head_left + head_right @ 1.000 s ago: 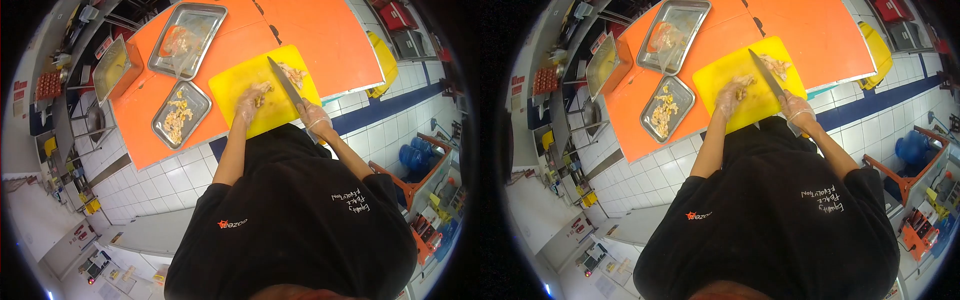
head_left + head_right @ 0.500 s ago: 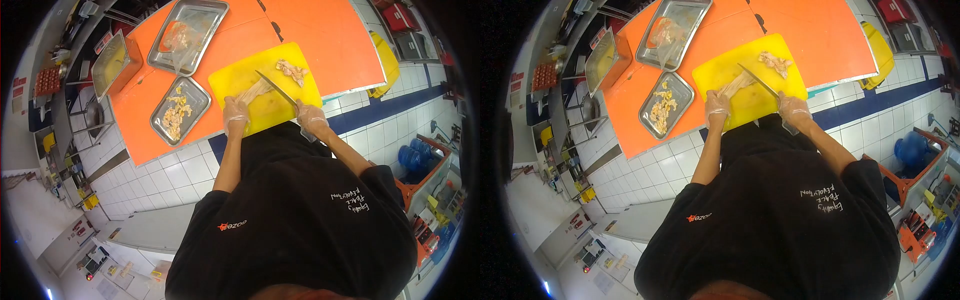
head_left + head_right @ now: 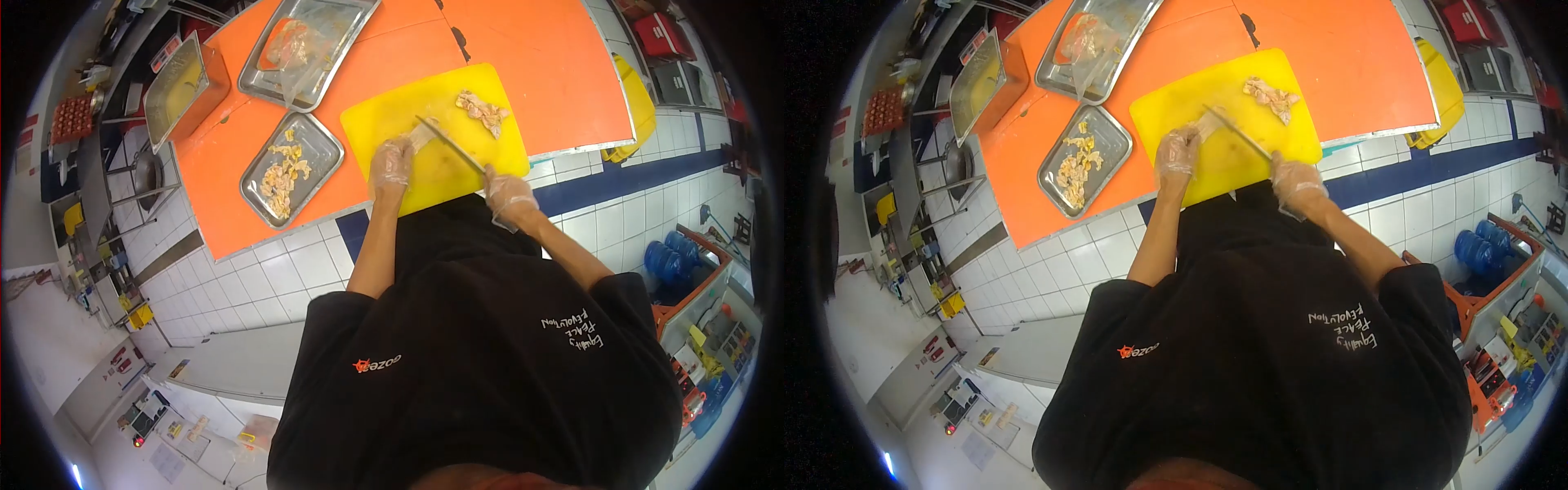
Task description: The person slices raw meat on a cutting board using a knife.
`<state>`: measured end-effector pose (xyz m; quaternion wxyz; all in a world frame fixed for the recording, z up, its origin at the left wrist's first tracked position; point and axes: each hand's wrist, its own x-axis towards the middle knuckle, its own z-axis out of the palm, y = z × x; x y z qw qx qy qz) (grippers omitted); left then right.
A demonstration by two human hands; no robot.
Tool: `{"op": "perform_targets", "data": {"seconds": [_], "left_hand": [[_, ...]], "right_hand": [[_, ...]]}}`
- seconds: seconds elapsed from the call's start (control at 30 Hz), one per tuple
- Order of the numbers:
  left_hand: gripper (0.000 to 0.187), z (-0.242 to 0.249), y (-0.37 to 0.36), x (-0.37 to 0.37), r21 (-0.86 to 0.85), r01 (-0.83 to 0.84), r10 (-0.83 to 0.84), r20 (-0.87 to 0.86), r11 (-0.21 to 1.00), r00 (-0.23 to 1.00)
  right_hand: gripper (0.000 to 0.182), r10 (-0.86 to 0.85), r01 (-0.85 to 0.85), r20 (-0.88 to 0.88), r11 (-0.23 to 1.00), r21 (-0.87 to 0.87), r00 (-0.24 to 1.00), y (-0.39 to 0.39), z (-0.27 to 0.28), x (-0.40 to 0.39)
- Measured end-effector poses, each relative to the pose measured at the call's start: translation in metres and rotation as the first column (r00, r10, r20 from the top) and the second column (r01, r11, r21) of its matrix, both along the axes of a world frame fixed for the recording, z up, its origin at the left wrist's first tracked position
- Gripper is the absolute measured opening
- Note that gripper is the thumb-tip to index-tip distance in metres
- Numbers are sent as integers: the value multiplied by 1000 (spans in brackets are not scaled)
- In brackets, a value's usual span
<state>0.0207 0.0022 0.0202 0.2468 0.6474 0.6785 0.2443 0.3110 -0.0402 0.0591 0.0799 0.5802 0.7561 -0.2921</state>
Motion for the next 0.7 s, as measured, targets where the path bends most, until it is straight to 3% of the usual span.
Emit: {"op": "perform_targets", "data": {"seconds": [0.07, 0.2, 0.33, 0.4, 0.43, 0.5, 0.57, 0.7], "left_hand": [[20, -5, -1, 0, -49, -29, 29, 3, 998, 1000], [19, 5, 0, 6, -47, -121, 122, 20, 992, 992], [18, -18, -3, 8, -58, -118, 123, 74, 991, 990], [16, -32, -6, 7, 210, -94, 84, 58, 973, 995], [16, -25, -4, 8, 184, -104, 94, 65, 977, 993], [16, -9, -3, 10, -80, -90, 89, -14, 993, 996], [15, -10, -4, 11, -66, -99, 99, 9, 993, 995], [15, -13, -1, 10, 30, -118, 115, 88, 993, 989]], "right_hand": [[29, -9, 25, 141, 993, -114, 990, 22, 27, -2], [33, 8, -6, 25, 996, -85, 1000, 18, 35, -22], [37, 82, -67, 70, 979, -193, 994, 3, 23, -47], [36, 12, 4, 61, 966, -257, 998, 7, 15, -56], [34, -12, 31, 71, 962, -273, 997, 15, 18, -66], [31, -16, 32, 74, 974, -224, 997, 29, -1, -87], [28, -74, 80, 36, 972, -220, 997, 64, -7, -116], [29, 14, -15, -6, 989, -147, 1000, 115, 4, -159]]}}
